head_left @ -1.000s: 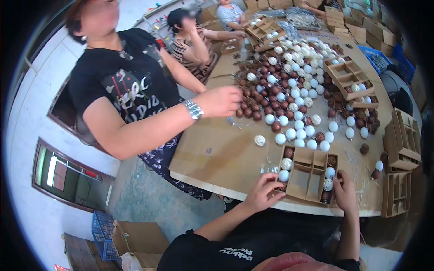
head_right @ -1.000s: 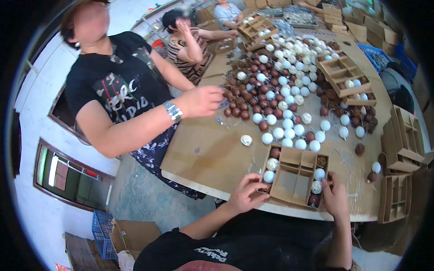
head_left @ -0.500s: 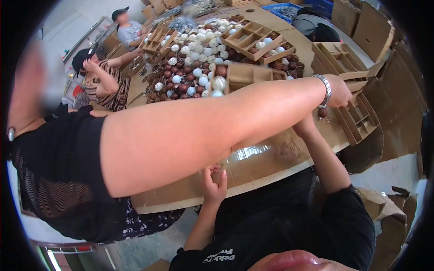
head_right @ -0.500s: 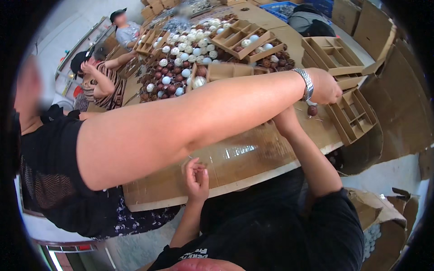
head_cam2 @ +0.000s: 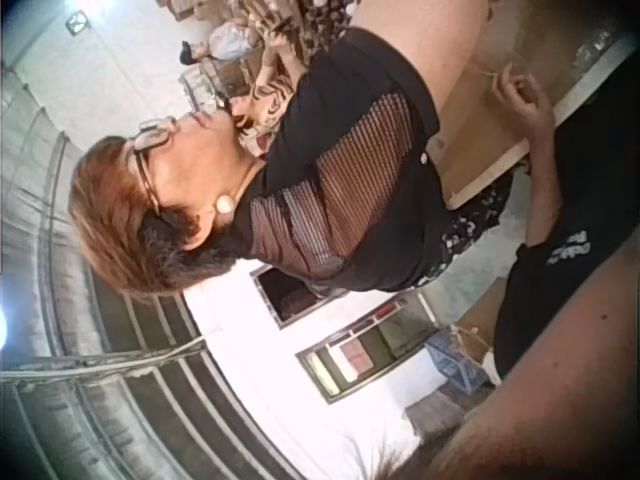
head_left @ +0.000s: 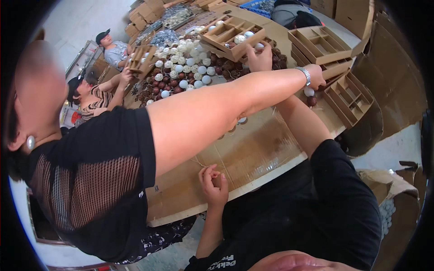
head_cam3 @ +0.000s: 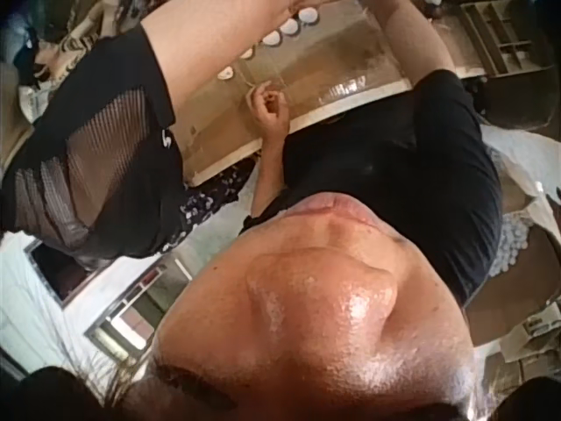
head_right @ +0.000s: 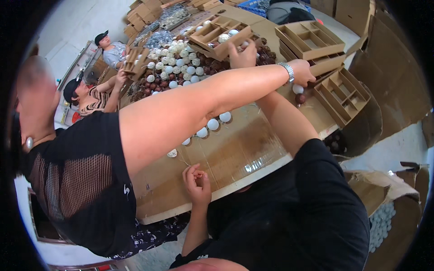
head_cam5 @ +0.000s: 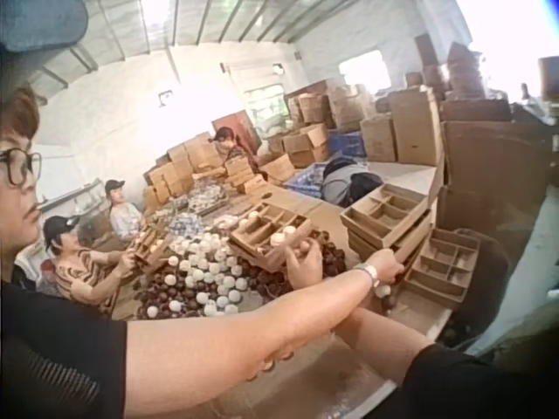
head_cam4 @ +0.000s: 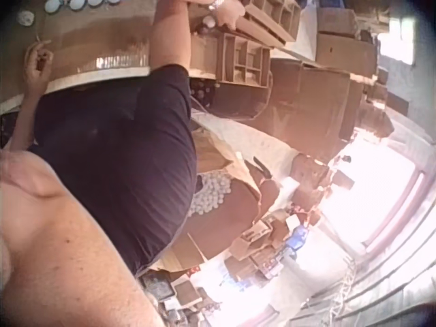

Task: The person packs spherical ornaments into partitioned cardboard boxes by hand, placing the ornaments into individual compartments and moving the filled boxes aside.

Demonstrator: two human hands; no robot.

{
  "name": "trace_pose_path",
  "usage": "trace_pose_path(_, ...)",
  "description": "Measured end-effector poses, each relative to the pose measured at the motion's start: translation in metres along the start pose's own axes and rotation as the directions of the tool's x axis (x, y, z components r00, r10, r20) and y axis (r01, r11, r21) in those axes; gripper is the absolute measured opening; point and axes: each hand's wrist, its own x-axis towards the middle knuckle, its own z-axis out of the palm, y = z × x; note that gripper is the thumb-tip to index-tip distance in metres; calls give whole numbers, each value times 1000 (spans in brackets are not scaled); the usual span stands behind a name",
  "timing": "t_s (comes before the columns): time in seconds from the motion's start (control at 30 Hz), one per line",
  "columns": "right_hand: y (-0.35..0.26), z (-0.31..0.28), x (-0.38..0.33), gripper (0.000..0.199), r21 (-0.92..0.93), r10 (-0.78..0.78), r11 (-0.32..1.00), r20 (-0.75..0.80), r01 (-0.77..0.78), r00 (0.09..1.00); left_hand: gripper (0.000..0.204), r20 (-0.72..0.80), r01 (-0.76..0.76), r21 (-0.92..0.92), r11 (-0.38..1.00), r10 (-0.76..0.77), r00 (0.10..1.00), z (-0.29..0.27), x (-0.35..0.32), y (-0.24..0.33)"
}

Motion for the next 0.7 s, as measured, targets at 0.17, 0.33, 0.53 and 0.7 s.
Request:
trace_pose_path(0.17,-10,-134,-84,57,293,-708,674,520,679,478,36,-14,32,-76,997,-33,999,-6,-3,-7)
trace_pose_path(0.33,-50,-291,-40,11,381,-676,345,735,858,-54,32,36,-14,-85,996,18,999,2,3,-1)
trace_pose_path(0.53,-12,-371,117,39,-712,-66,216,672,668,738,32,-3,-71,-115,991,71,997,4,-5,-3)
trace_pose_path(0.7,39,-410,144,24,-781,384,419,615,464,689,37,11,-134,-129,982,137,991,9,4,-4)
